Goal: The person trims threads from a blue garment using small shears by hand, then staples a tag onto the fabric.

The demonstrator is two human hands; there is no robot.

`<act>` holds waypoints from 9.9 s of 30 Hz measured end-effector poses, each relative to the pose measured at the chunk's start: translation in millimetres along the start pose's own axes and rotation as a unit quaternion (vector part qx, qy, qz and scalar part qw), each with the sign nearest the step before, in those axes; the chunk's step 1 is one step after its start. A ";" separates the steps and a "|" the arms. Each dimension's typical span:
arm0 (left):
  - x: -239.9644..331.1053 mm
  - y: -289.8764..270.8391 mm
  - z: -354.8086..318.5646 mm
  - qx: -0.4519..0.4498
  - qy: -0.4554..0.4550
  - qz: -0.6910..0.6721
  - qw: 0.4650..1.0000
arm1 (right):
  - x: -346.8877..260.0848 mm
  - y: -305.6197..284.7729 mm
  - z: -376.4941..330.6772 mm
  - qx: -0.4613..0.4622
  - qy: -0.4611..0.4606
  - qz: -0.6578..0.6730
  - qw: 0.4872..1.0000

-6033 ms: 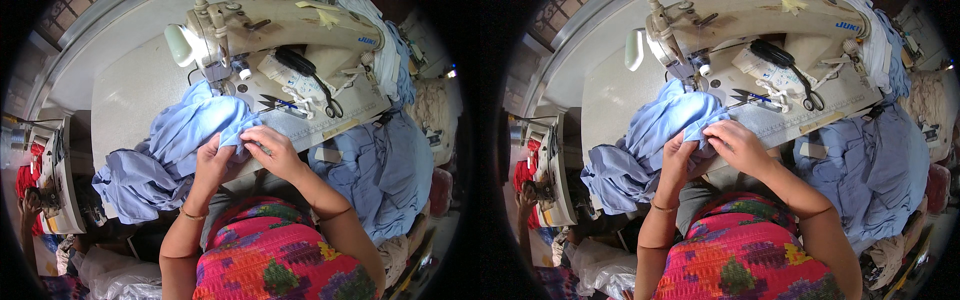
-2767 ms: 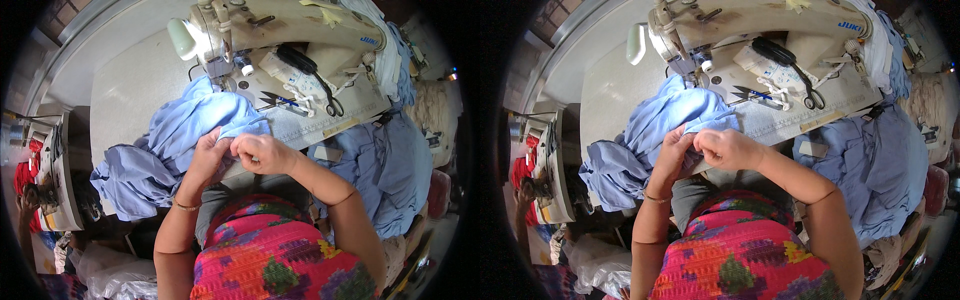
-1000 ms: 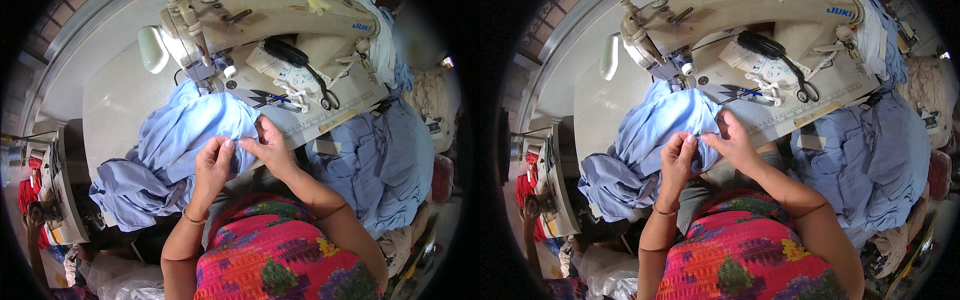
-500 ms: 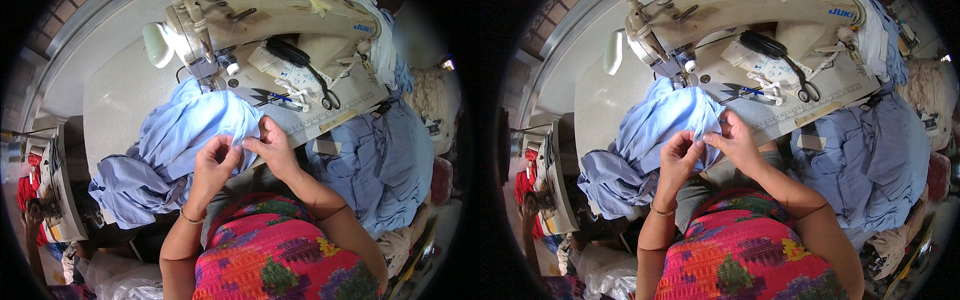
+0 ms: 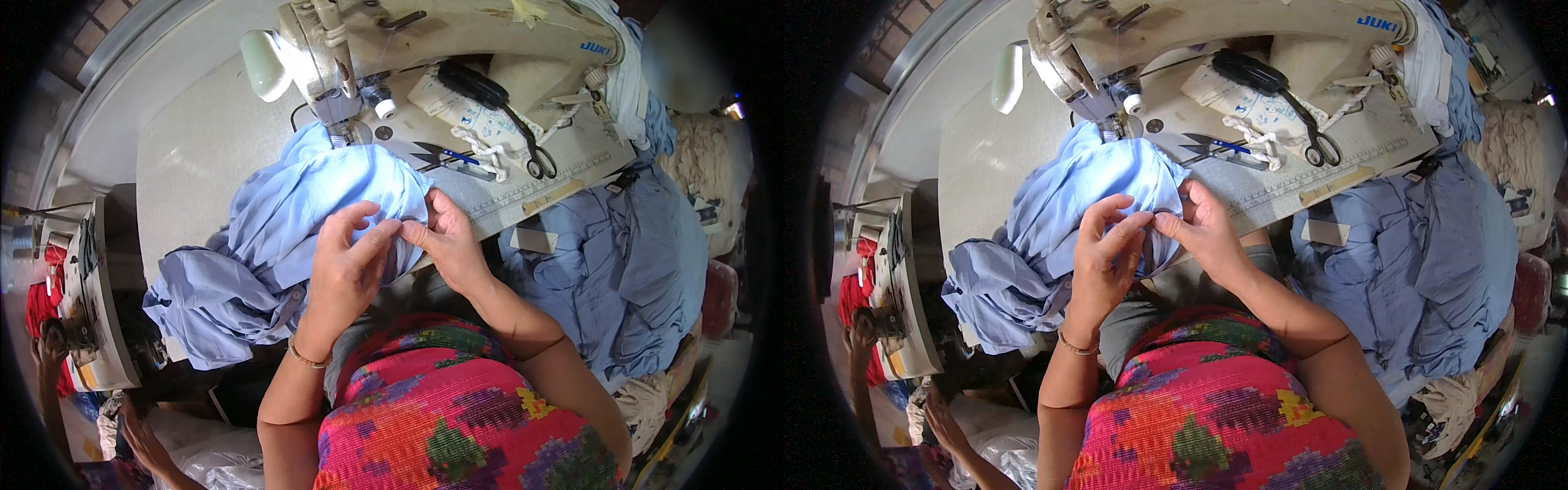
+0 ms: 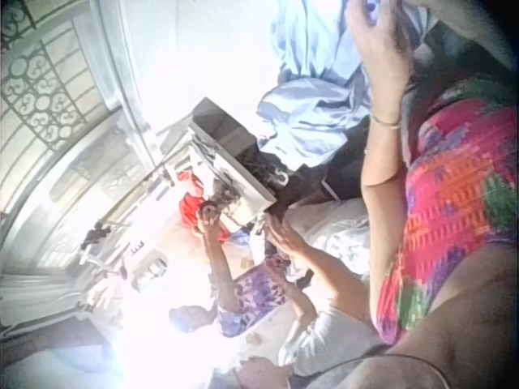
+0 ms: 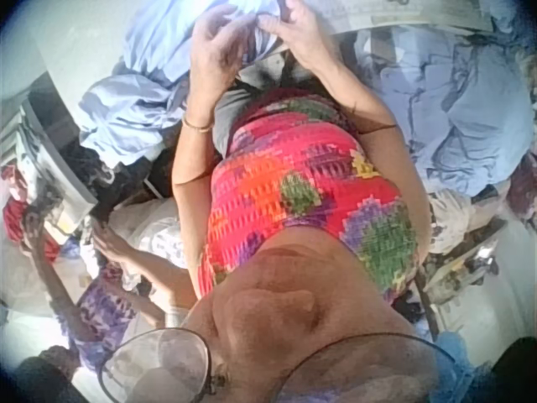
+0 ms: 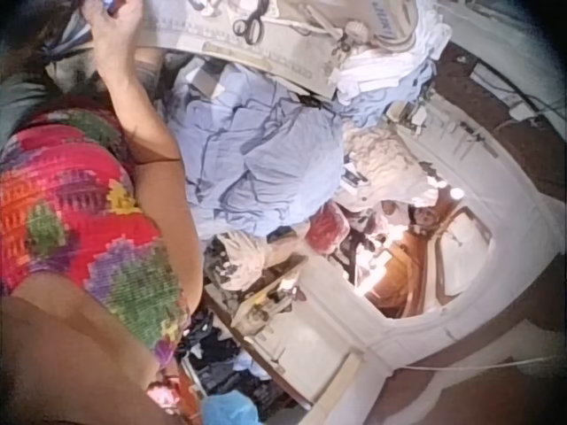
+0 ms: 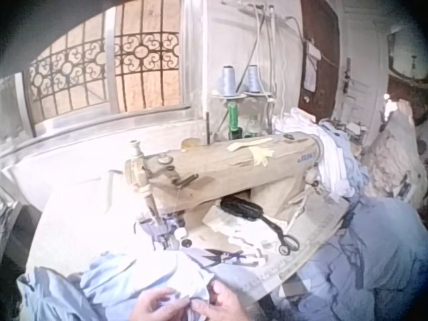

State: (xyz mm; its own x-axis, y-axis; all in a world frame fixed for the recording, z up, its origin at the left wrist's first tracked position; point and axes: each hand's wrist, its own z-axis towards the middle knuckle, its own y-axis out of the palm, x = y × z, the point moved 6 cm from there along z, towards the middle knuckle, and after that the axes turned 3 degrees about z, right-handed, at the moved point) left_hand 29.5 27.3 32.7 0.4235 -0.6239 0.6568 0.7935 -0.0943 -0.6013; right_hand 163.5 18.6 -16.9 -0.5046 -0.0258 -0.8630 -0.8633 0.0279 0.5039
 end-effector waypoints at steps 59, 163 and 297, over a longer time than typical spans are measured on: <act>-12.8 9.3 -10.9 -0.109 -0.105 -0.316 0.936 | 15.2 6.0 6.4 -0.059 -0.024 -0.077 0.995; -56.2 34.7 -18.4 -0.001 -0.320 -0.428 0.845 | -24.8 23.0 -4.6 -0.233 -0.325 -0.541 0.740; -50.6 22.0 -15.6 -0.062 -0.214 -0.360 0.906 | -15.9 14.7 0.4 -0.088 -0.063 -0.367 0.924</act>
State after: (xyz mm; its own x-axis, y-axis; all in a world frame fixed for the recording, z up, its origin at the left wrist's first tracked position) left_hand 18.7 44.8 -20.9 -0.0326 -0.0115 0.9994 0.8878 -0.4597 0.0237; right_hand 158.9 19.8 4.2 0.2139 0.1434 -0.9663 -0.9664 -0.1134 -0.2308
